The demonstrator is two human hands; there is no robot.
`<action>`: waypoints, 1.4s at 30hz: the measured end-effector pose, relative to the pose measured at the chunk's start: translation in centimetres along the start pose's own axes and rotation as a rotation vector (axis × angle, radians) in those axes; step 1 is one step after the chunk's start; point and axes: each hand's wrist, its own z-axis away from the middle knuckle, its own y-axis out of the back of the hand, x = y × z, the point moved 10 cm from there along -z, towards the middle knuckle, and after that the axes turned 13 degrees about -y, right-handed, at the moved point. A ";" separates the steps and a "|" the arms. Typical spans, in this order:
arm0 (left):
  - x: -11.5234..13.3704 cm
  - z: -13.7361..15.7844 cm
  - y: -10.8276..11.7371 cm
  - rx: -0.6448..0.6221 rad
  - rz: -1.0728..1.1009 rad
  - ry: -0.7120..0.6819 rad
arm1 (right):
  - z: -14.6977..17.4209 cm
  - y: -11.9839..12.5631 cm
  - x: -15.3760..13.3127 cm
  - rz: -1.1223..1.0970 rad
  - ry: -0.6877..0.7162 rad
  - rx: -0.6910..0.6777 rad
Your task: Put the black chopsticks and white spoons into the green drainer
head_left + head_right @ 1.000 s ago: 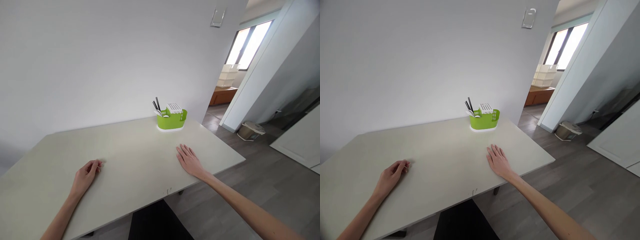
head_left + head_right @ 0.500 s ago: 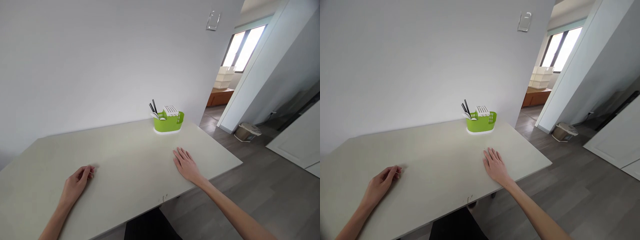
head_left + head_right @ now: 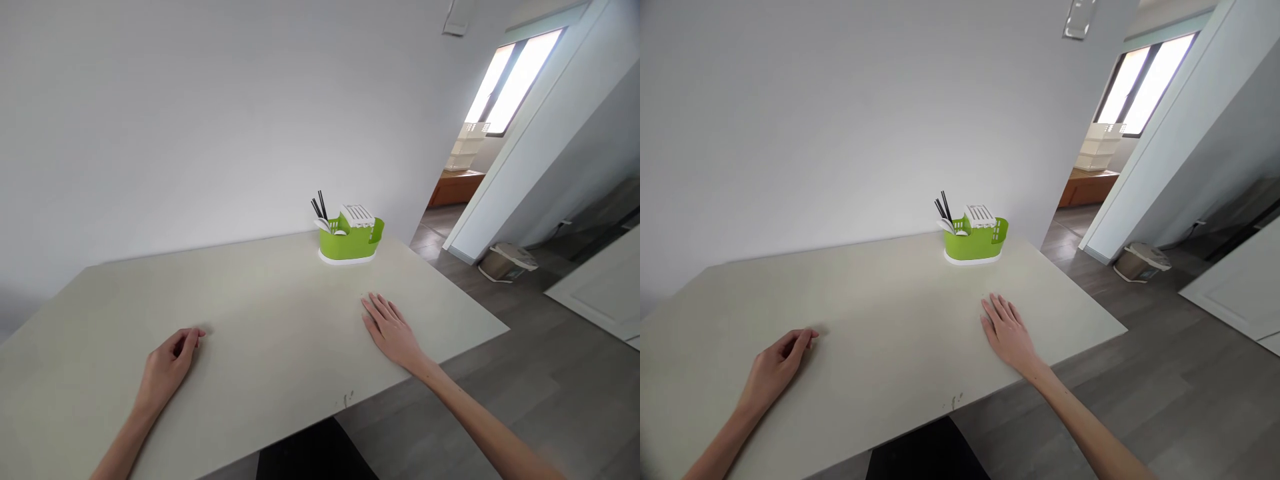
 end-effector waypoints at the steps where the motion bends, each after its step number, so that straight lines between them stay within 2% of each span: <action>1: 0.0 0.1 0.0 0.002 0.001 -0.003 | 0.1 0.0 0.0 0.004 0.002 0.002; 22: 0.3 1.2 -1.3 -0.079 -0.052 -0.058 | 0.7 0.0 0.4 -0.092 0.001 0.026; 28: 0.2 1.4 -1.4 -0.079 -0.043 -0.042 | -0.1 -0.5 1.1 -0.132 0.001 -0.036; 31: 0.1 1.5 -1.5 -0.079 -0.031 -0.033 | -2.7 0.3 2.2 -0.156 -0.029 -0.022; 36: -0.4 1.5 -1.5 -0.074 -0.016 -0.031 | -10.9 3.0 3.4 -0.043 -0.073 0.170; 39: -0.3 1.5 -1.4 -0.058 -0.020 -0.038 | -15.3 2.3 3.4 0.048 -0.111 0.163; 42: 0.1 1.5 -1.4 -0.059 -0.027 -0.038 | -17.2 1.1 3.3 0.073 -0.128 0.141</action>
